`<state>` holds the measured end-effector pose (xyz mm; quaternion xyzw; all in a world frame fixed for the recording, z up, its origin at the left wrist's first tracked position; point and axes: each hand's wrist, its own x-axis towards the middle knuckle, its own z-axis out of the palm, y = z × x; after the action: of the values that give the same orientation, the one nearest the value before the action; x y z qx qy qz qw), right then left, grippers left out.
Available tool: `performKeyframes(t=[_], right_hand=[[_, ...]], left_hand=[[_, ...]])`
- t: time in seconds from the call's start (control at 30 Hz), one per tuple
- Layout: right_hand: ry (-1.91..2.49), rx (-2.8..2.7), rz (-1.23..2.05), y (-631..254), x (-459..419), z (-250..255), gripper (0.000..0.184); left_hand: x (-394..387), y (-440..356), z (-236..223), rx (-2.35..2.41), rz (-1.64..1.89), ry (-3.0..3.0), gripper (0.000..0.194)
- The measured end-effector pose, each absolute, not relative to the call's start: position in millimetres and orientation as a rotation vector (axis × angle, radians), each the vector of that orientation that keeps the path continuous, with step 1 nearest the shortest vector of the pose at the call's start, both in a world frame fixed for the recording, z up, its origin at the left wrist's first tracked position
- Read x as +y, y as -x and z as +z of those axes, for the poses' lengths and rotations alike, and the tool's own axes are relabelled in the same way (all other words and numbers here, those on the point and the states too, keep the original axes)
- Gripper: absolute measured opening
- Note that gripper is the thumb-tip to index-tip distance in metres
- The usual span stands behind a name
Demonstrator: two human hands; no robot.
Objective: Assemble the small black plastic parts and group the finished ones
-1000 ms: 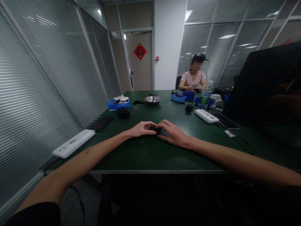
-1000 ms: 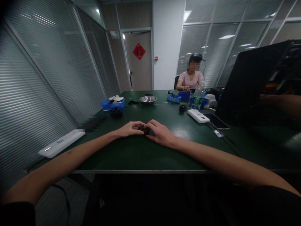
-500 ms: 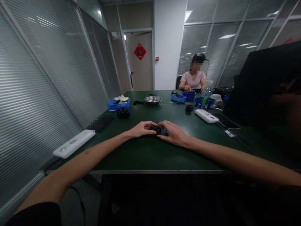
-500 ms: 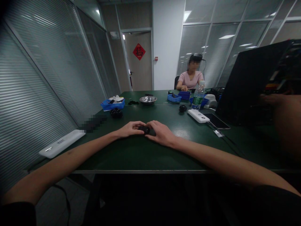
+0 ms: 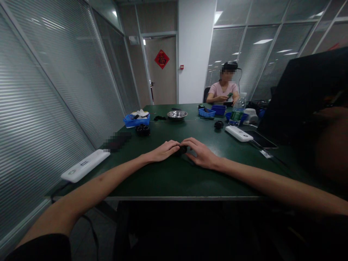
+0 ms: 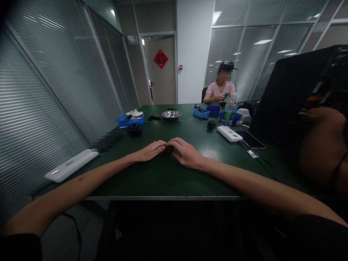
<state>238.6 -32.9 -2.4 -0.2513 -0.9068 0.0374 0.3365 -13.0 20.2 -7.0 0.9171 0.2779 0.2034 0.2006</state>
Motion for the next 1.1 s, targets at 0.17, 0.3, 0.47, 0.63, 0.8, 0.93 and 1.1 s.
performKeyframes(t=[0.17,0.3,0.47,0.63,0.8,0.93,1.1], right_hand=[[0.602,-2.383,0.082,-238.3,-32.5,-3.1,0.051],[0.578,-2.397,0.078,-238.7,-31.0,-4.7,0.056],[0.561,-2.381,0.14,-238.7,-31.9,-3.1,0.051],[0.523,-2.387,0.18,-238.5,-36.0,0.1,0.04],[0.441,-2.488,0.17,-239.6,-37.5,0.6,0.04],[0.333,-2.568,0.18,-239.1,-37.4,0.9,0.05],[0.331,-2.601,0.136,-237.7,-39.3,4.9,0.054]], left_hand=[[15.5,12.8,-4.7,0.773,0.486,-2.598,0.067],[14.2,12.7,-4.5,0.758,0.466,-2.618,0.066],[15.4,10.2,-4.1,0.715,0.473,-2.654,0.059],[12.4,9.8,1.8,0.684,0.453,-2.64,0.053],[14.8,13.5,1.5,0.656,0.474,-2.616,0.052],[19.4,17.7,1.1,0.611,0.528,-2.617,0.053],[23.4,21.8,3.6,0.594,0.534,-2.698,0.048]])
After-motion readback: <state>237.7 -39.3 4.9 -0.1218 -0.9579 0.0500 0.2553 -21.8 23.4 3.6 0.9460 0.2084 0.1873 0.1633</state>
